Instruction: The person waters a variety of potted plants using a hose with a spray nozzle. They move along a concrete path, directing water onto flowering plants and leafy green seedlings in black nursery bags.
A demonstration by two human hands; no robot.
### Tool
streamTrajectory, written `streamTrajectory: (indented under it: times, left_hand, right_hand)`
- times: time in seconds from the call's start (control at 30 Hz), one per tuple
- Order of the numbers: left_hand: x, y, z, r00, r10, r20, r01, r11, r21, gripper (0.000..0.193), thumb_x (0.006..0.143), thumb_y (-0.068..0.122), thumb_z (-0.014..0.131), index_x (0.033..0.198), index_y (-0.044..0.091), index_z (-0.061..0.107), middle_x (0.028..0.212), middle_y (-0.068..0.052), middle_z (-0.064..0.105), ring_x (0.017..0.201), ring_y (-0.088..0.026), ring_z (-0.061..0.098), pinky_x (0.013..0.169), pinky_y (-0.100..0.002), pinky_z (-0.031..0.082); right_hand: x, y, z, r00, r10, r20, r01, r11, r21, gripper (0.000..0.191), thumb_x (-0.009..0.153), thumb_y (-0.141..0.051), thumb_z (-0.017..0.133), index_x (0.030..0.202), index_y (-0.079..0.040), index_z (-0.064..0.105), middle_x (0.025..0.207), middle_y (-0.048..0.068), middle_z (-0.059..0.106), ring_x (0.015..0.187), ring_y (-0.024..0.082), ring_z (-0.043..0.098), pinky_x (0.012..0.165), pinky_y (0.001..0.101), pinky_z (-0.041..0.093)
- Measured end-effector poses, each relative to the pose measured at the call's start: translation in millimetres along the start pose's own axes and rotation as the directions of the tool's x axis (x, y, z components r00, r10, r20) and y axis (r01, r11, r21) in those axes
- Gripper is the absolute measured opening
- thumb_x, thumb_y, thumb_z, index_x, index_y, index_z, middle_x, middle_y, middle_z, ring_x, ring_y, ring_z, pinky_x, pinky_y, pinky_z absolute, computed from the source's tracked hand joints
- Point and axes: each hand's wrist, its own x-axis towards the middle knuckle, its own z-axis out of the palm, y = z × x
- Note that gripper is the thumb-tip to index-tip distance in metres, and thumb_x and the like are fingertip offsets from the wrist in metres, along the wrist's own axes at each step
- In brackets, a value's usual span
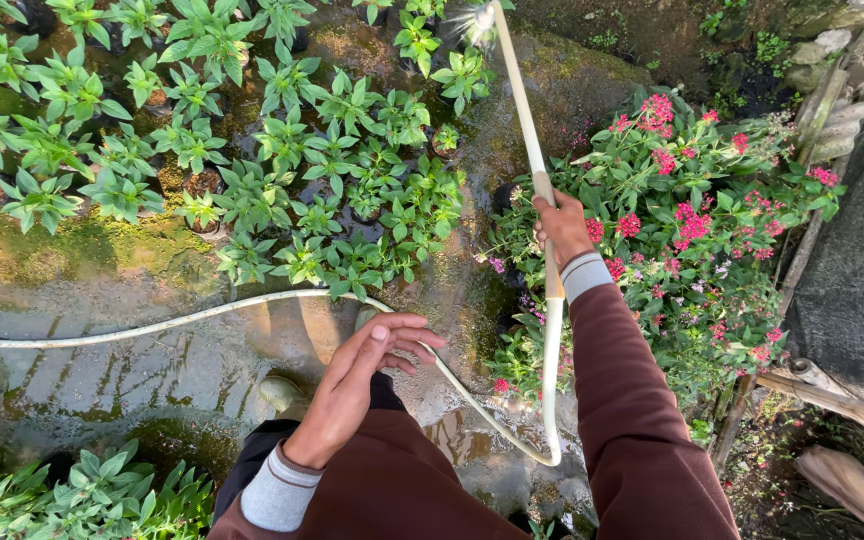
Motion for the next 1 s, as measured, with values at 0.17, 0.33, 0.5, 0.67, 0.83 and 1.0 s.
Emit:
streamTrajectory:
  times: [0.17, 0.33, 0.5, 0.67, 0.83, 1.0]
  left_hand:
    - [1, 0, 3, 1.000, 0.006, 0.018, -0.006, 1.000, -0.002, 0.051, 0.111, 0.037, 0.029, 0.133, 0.002, 0.059, 0.121, -0.013, 0.073, 0.106, -0.021, 0.070, 0.092, -0.036, 0.055]
    - [1, -2, 7, 0.999, 0.023, 0.048, -0.022, 0.999, -0.033, 0.050, 0.112, 0.037, 0.030, 0.134, 0.002, 0.058, 0.121, -0.014, 0.073, 0.107, -0.021, 0.070, 0.092, -0.035, 0.055]
    - [0, -3, 11, 0.997, 0.020, 0.072, -0.019, 1.000, -0.023, 0.050, 0.112, 0.036, 0.029, 0.134, 0.002, 0.058, 0.122, -0.013, 0.073, 0.107, -0.021, 0.070, 0.092, -0.035, 0.055]
    - [-1, -3, 11, 0.997, 0.015, 0.071, -0.013, 1.000, -0.022, 0.050, 0.112, 0.036, 0.029, 0.134, 0.002, 0.059, 0.121, -0.013, 0.073, 0.106, -0.021, 0.070, 0.091, -0.036, 0.056]
    - [-1, -3, 11, 0.997, 0.029, 0.074, -0.028, 0.999, -0.026, 0.050, 0.112, 0.037, 0.029, 0.134, 0.002, 0.058, 0.121, -0.013, 0.073, 0.106, -0.022, 0.070, 0.092, -0.036, 0.056]
    - [-3, -4, 13, 0.997, 0.028, 0.070, -0.026, 0.999, -0.027, 0.050, 0.112, 0.037, 0.030, 0.134, 0.002, 0.058, 0.121, -0.013, 0.073, 0.107, -0.021, 0.070, 0.092, -0.036, 0.055]
  right_hand:
    - [-21, 23, -14, 0.999, 0.041, 0.004, -0.040, 0.997, -0.071, 0.052, 0.099, -0.019, 0.064, 0.146, -0.001, 0.053, 0.060, -0.001, 0.051, 0.044, 0.009, 0.043, 0.038, 0.0275, 0.038]
    - [-45, 52, -22, 0.995, 0.100, -0.005, -0.100, 0.990, -0.103, 0.057, 0.097, -0.020, 0.064, 0.148, -0.003, 0.047, 0.059, -0.001, 0.049, 0.043, 0.010, 0.041, 0.037, 0.0281, 0.036]
    - [-54, 76, -26, 0.995, 0.094, 0.033, -0.091, 0.992, -0.084, 0.054, 0.097, -0.020, 0.064, 0.147, -0.003, 0.050, 0.059, -0.001, 0.049, 0.044, 0.009, 0.043, 0.038, 0.0263, 0.036]
    - [-56, 83, -22, 0.993, 0.103, 0.062, -0.101, 0.995, -0.024, 0.052, 0.098, -0.020, 0.065, 0.145, -0.001, 0.053, 0.061, -0.003, 0.049, 0.045, 0.008, 0.042, 0.038, 0.0260, 0.035]
    - [-59, 75, -20, 0.992, 0.118, 0.035, -0.117, 0.992, -0.039, 0.052, 0.098, -0.020, 0.065, 0.145, -0.003, 0.051, 0.059, -0.001, 0.048, 0.043, 0.009, 0.041, 0.038, 0.0276, 0.034]
    - [-60, 72, -20, 0.993, 0.119, 0.006, -0.118, 0.992, -0.042, 0.049, 0.096, -0.021, 0.065, 0.141, -0.003, 0.055, 0.059, -0.001, 0.048, 0.042, 0.010, 0.040, 0.037, 0.0289, 0.034]
